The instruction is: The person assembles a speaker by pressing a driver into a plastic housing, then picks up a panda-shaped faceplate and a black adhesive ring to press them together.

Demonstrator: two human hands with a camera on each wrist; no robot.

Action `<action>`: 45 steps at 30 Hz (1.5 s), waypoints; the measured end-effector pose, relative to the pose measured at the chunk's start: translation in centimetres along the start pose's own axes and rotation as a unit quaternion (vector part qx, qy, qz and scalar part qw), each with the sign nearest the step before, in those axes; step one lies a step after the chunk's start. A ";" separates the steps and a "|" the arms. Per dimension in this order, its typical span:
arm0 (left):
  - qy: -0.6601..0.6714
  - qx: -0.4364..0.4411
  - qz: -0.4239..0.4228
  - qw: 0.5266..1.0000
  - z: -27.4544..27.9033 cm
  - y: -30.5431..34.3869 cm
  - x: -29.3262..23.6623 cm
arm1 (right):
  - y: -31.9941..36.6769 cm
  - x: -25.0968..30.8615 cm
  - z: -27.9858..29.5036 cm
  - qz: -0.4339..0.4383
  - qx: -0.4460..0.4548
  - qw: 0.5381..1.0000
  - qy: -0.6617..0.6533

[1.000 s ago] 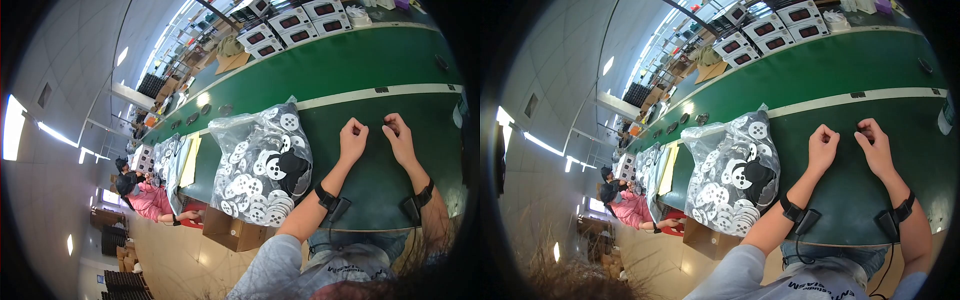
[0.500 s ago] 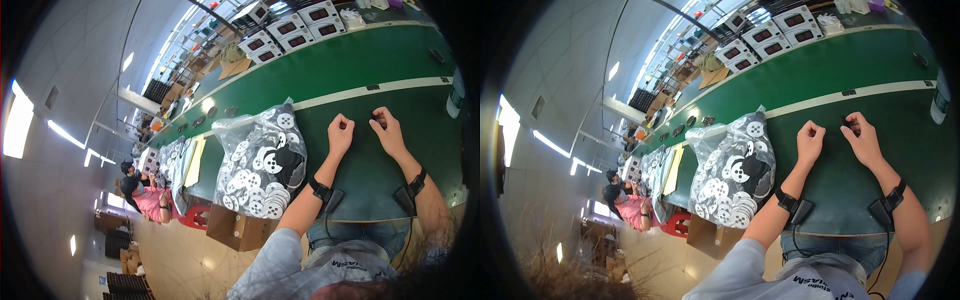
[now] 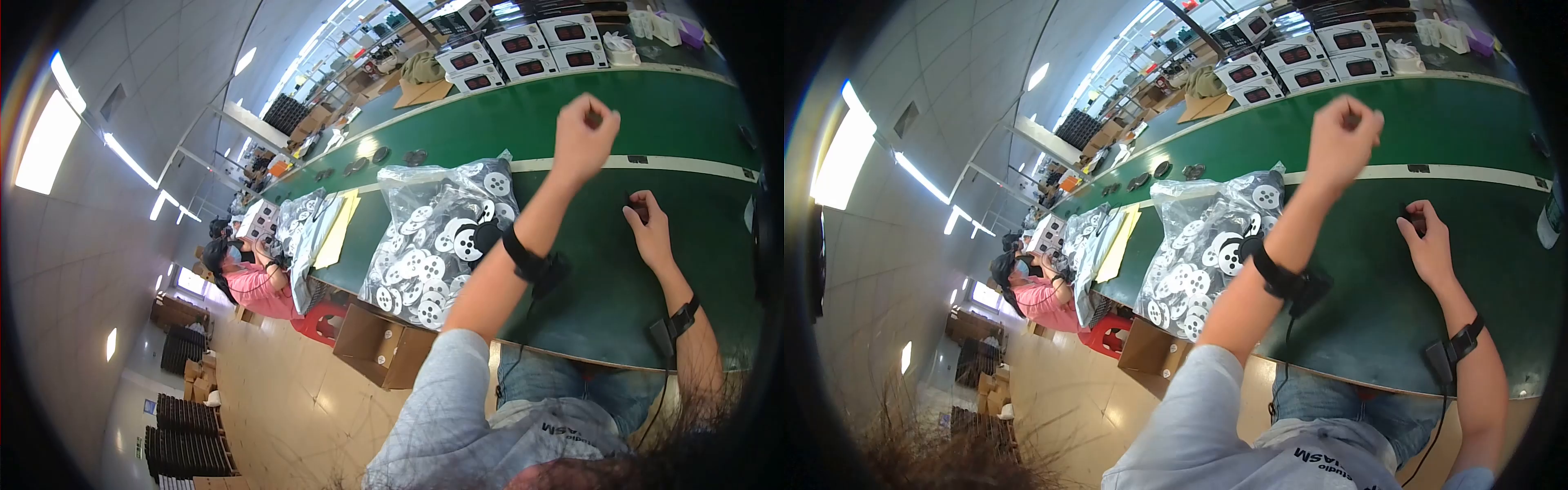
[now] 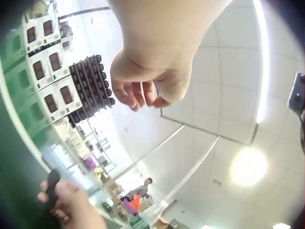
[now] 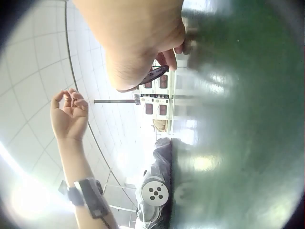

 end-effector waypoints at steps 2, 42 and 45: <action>-0.031 0.009 -0.022 0.999 1.2 -3.8 -2.5 | 0.2 0.1 0.1 -0.013 0.010 1.000 0.005; -0.569 0.012 0.153 0.808 46.0 3.9 33.2 | -2.5 -0.2 1.1 0.015 0.023 0.999 0.021; -0.482 0.017 0.336 0.809 46.2 4.1 34.4 | -2.4 0.3 1.3 0.015 0.016 1.000 0.005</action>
Point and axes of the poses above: each hand's wrist, its own y-axis away from the middle knuckle, its own z-axis out of the back of the hand, x = y × z, the point moved 7 cm from there along -y, towards the middle knuckle, and after that the axes turned 5 degrees about y, right-handed, at the moved point
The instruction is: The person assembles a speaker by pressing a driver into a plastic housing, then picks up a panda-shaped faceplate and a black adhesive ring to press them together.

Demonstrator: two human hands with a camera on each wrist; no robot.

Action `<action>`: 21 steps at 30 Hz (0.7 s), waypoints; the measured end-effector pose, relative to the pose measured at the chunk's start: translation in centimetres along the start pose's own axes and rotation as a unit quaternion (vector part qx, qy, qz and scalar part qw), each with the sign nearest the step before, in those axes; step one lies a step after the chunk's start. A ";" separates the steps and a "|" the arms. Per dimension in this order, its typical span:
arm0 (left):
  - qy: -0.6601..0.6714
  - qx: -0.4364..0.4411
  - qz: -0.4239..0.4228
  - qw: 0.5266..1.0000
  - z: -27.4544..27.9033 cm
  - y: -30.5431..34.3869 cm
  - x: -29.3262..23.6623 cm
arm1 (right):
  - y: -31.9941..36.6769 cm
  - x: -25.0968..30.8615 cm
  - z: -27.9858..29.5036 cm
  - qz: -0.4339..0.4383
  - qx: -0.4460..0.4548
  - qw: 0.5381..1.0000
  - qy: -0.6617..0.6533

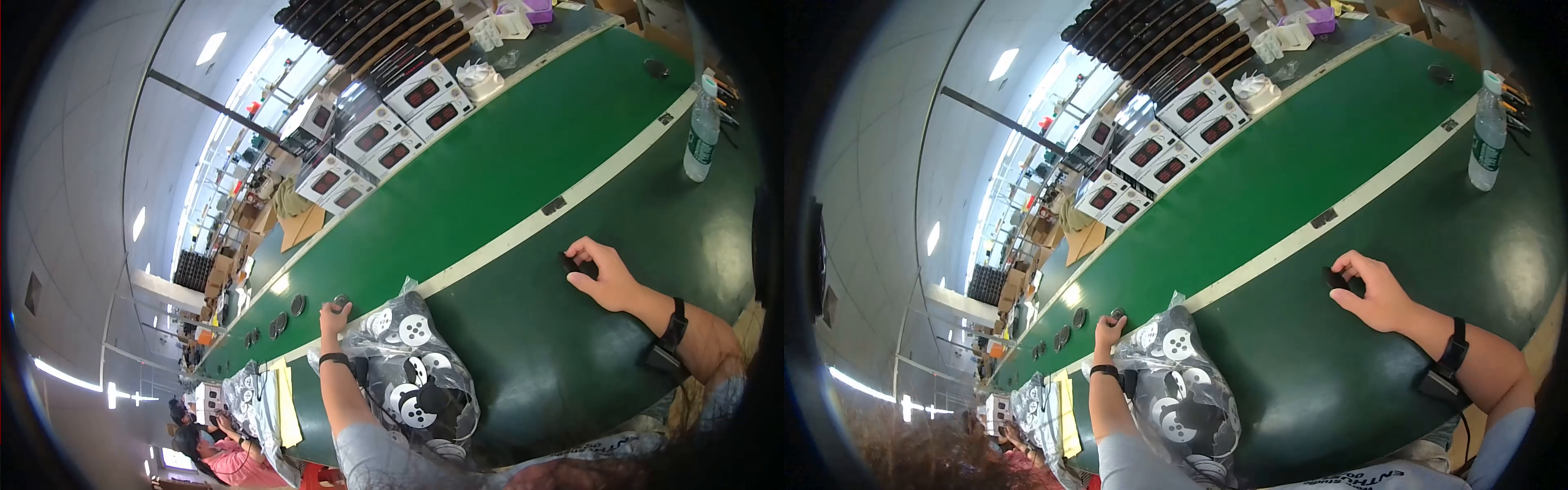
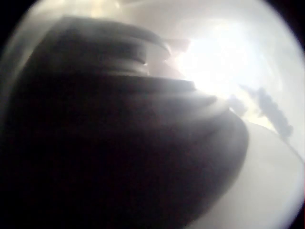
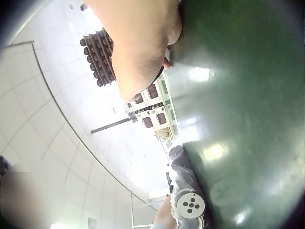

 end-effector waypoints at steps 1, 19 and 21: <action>-0.011 0.000 -0.010 1.000 0.1 0.1 -1.0 | 0.0 0.0 0.3 -0.001 -0.007 1.000 0.012; 0.759 0.308 0.010 0.573 3.1 15.7 -30.7 | 0.2 -0.8 -0.1 -0.013 -0.021 0.998 -0.052; 0.745 0.379 -0.017 0.548 1.5 22.2 -36.0 | 0.5 -2.0 -0.7 -0.029 -0.044 0.987 -0.153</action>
Point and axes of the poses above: each hand's wrist, its own y-axis away from the middle knuckle, its own z-axis out of the back of the hand, x = y × z, the point moved 7 cm from there along -y, towards the middle knuckle, and after that the axes turned 5 degrees about y, right-handed, at the moved point
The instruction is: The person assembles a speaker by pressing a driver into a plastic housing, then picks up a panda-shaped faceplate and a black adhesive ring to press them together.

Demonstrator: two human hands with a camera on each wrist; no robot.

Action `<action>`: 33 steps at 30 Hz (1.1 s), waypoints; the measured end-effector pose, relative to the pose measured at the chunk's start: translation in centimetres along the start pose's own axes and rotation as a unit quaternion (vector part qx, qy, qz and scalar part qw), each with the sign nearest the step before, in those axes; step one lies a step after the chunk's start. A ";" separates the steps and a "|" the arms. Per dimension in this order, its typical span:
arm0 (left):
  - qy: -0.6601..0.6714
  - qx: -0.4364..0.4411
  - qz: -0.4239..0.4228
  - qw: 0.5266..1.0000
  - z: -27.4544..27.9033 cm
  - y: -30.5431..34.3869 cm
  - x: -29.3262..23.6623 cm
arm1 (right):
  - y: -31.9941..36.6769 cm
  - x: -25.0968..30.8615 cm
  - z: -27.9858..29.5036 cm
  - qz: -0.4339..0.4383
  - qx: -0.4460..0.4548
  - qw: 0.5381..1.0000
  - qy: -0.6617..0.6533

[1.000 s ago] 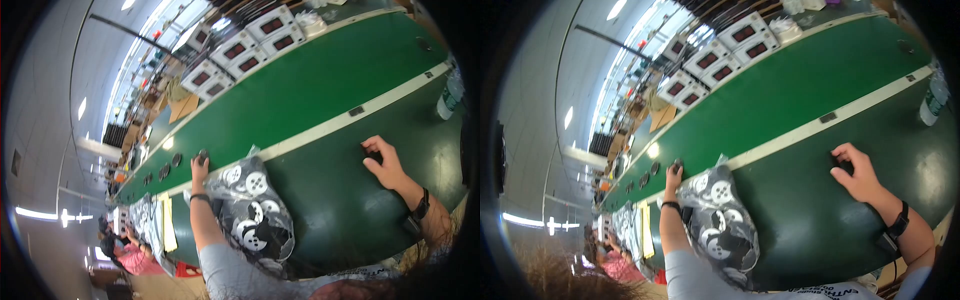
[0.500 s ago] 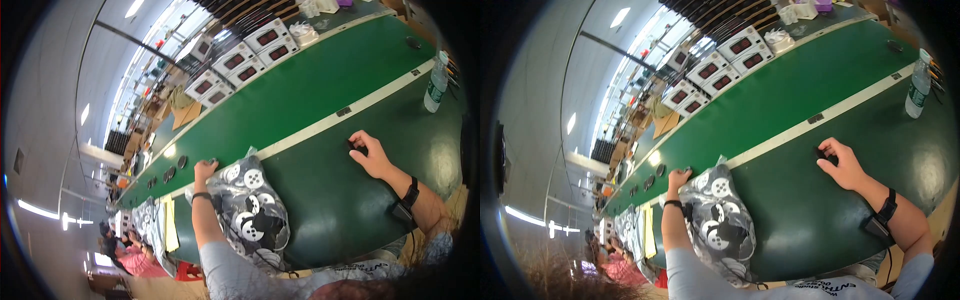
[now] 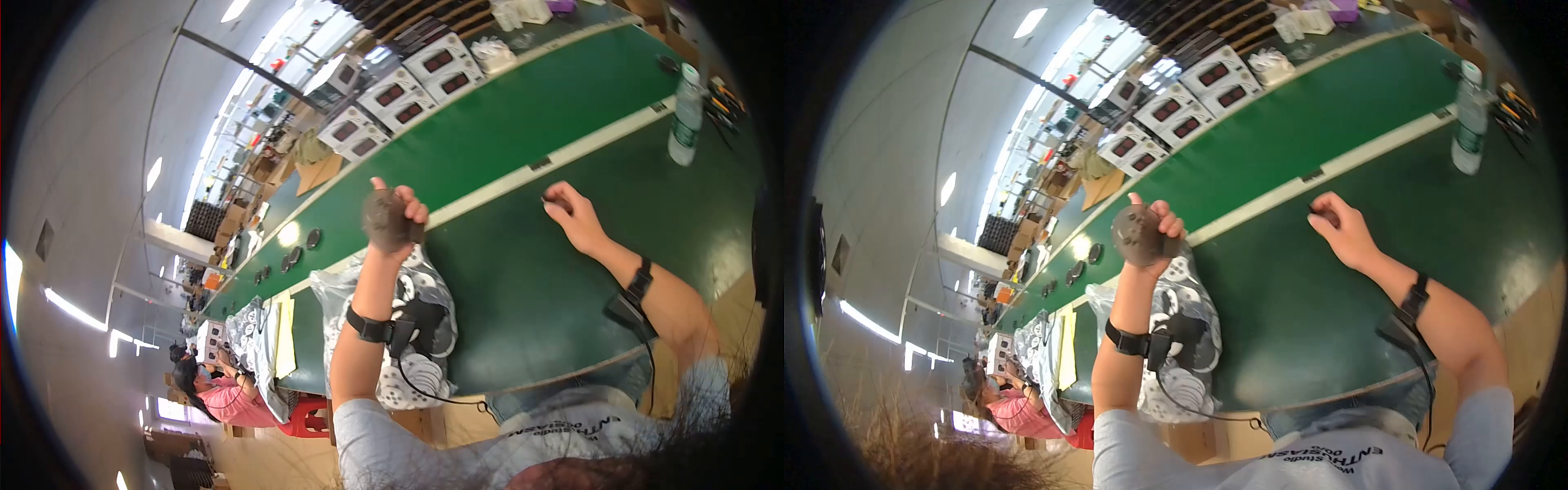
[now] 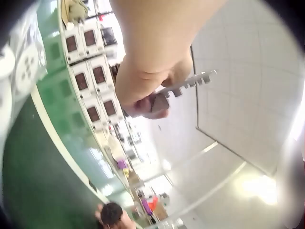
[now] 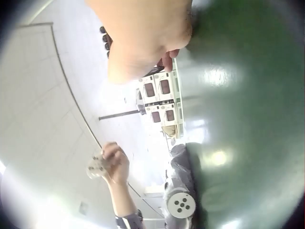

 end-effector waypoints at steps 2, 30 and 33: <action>-0.039 0.002 0.021 0.999 -5.5 1.1 5.0 | 0.4 -0.7 0.0 -0.016 -0.022 0.989 -0.145; -0.249 -0.177 -0.147 0.941 -4.4 7.6 15.4 | 4.8 8.6 -0.9 0.162 0.050 0.980 -0.104; -0.157 -0.161 -0.152 0.962 -4.0 7.3 16.4 | 5.3 8.5 -1.4 0.131 0.074 0.984 -0.100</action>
Point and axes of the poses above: each hand's wrist, its own y-axis away from the middle knuckle, its own z-axis out of the back of the hand, x = y × z, the point moved 7 cm from there along -y, towards the middle knuckle, and after that the axes turned 5 degrees about y, right-handed, at the moved point
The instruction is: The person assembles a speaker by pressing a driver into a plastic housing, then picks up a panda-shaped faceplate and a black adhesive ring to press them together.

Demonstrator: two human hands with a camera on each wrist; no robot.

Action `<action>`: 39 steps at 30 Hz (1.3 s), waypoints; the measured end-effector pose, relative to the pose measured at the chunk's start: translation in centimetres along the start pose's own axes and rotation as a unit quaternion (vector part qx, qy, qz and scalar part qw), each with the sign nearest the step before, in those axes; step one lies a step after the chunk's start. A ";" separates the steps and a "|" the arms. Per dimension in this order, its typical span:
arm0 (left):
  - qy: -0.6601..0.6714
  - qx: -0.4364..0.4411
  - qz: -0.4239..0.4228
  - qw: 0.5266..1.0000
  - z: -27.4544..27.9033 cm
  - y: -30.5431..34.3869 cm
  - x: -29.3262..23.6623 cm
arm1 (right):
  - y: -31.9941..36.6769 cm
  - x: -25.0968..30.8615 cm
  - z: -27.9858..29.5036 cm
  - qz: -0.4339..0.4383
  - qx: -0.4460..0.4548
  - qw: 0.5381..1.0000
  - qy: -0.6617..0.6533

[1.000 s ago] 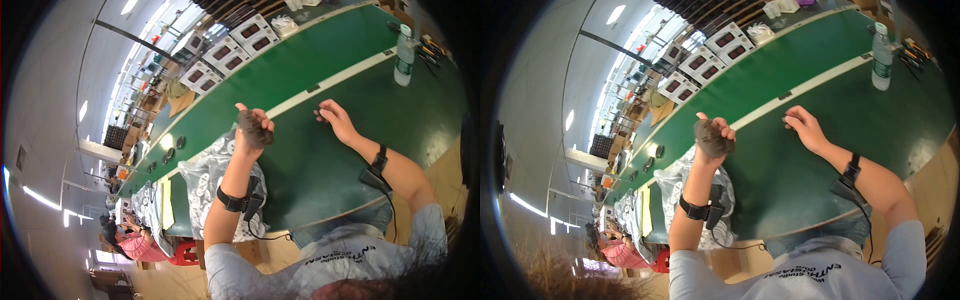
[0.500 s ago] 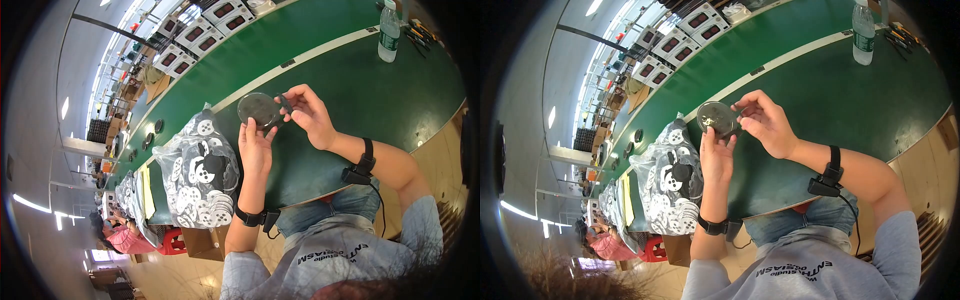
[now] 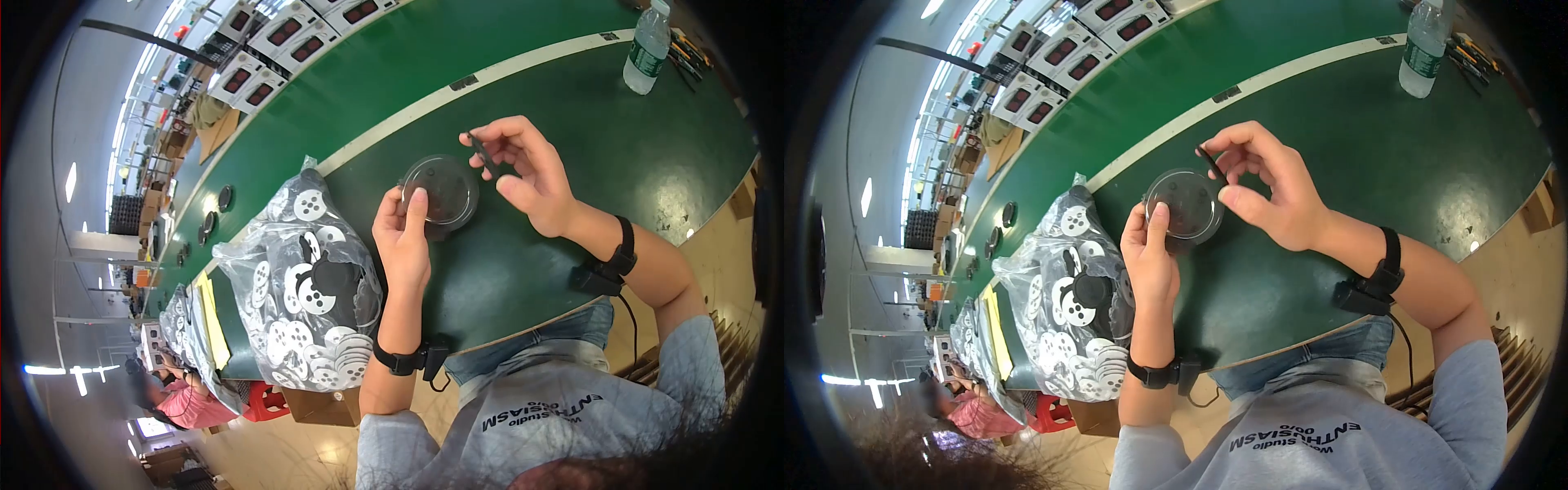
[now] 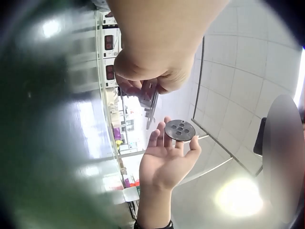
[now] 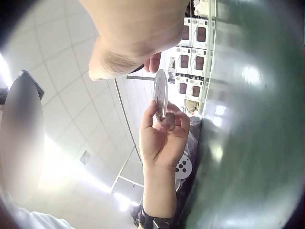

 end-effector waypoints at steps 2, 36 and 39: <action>0.002 -0.004 0.003 1.000 -1.0 0.6 -0.5 | 0.2 -0.2 -0.4 -0.018 0.017 1.000 0.008; 0.131 0.021 0.056 0.990 -0.4 1.8 1.1 | -0.4 -1.0 -1.9 0.114 0.124 0.947 0.274; 0.133 0.022 0.068 0.989 -0.5 1.7 1.3 | -0.6 -0.8 -1.9 0.111 0.138 0.949 0.261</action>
Point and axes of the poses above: each hand's wrist, its own y-axis away from the middle knuckle, its own z-axis out of the back of the hand, x = y × z, the point moved 7 cm from there along -y, towards the middle knuckle, and after that the axes turned 5 degrees about y, right-handed, at the moved point
